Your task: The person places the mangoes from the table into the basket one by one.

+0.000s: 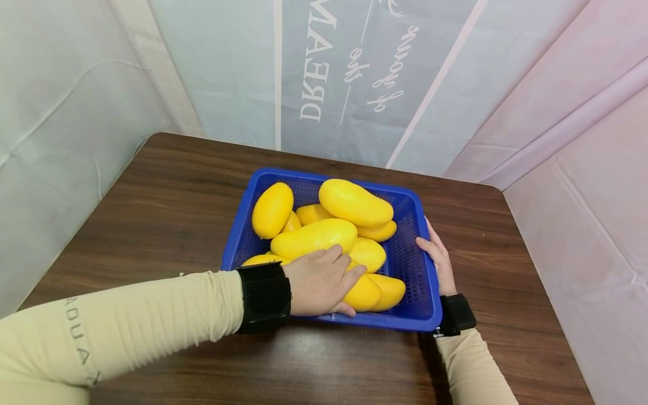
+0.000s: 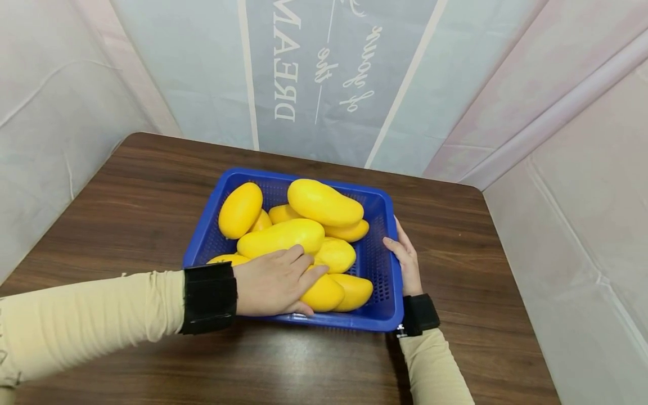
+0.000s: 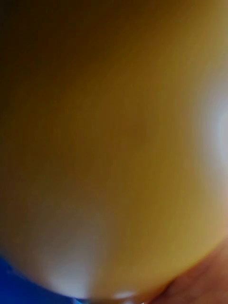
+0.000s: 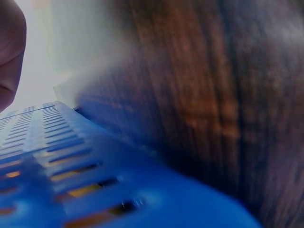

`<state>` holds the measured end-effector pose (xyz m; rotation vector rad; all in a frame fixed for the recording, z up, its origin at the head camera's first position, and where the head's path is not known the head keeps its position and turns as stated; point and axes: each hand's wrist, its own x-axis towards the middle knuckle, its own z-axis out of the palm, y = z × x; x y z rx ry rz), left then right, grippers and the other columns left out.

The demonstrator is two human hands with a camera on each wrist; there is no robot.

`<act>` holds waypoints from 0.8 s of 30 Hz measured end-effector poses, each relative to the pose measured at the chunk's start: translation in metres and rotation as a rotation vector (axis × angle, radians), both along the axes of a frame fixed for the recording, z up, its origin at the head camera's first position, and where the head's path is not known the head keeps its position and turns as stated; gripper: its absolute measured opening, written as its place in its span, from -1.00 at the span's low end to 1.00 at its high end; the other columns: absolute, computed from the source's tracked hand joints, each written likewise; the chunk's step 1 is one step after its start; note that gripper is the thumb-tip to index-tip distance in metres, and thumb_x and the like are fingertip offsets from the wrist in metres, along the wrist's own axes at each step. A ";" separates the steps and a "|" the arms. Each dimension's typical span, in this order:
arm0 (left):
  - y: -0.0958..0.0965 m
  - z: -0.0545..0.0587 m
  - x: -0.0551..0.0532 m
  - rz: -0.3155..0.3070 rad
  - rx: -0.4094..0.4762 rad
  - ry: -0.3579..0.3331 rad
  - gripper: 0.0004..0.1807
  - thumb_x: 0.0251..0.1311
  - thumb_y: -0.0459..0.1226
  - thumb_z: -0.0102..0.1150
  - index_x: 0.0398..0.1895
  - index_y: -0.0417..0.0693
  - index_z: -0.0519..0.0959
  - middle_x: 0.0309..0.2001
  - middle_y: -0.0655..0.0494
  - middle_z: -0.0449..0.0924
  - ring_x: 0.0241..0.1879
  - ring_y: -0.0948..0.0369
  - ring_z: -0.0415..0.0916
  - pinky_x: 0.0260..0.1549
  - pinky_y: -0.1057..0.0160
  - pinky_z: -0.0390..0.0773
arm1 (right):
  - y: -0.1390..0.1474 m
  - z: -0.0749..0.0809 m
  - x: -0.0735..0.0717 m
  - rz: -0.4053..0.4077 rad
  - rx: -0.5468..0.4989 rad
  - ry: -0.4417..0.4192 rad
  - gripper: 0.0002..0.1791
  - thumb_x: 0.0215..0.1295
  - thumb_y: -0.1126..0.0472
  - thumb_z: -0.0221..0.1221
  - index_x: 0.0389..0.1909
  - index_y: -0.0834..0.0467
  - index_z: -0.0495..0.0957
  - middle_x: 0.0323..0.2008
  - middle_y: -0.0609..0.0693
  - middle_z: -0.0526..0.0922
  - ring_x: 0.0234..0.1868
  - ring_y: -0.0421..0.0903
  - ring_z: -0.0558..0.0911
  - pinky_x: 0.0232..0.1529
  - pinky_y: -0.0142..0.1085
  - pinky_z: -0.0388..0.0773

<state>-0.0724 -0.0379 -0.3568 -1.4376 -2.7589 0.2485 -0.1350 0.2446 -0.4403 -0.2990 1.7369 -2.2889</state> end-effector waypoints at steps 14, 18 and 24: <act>-0.004 -0.004 0.000 -0.022 -0.018 0.083 -0.23 0.41 0.28 -0.33 0.34 -0.09 0.41 0.03 0.03 0.62 -0.02 0.13 0.44 0.06 0.27 0.49 | -0.006 0.000 -0.002 0.000 0.021 -0.013 -0.38 0.60 0.19 -0.31 0.60 -0.12 -0.15 0.57 0.12 -0.03 0.28 -0.19 0.49 0.16 -0.35 0.55; -0.005 -0.004 0.001 -0.027 -0.009 0.113 -0.20 0.39 0.31 -0.33 0.35 -0.09 0.40 0.06 0.02 0.62 0.01 0.11 0.45 0.06 0.26 0.50 | -0.006 0.001 -0.002 -0.014 0.032 -0.018 -0.38 0.60 0.18 -0.28 0.60 -0.12 -0.14 0.56 0.13 -0.01 0.26 -0.19 0.51 0.15 -0.35 0.56; -0.001 -0.001 0.001 -0.016 -0.008 0.128 -0.14 0.34 0.36 -0.30 0.39 -0.07 0.38 0.13 0.02 0.59 0.05 0.12 0.45 0.04 0.26 0.53 | 0.001 0.003 0.000 -0.011 0.043 -0.005 -0.38 0.60 0.18 -0.26 0.60 -0.12 -0.12 0.57 0.10 -0.01 0.30 -0.19 0.48 0.16 -0.34 0.55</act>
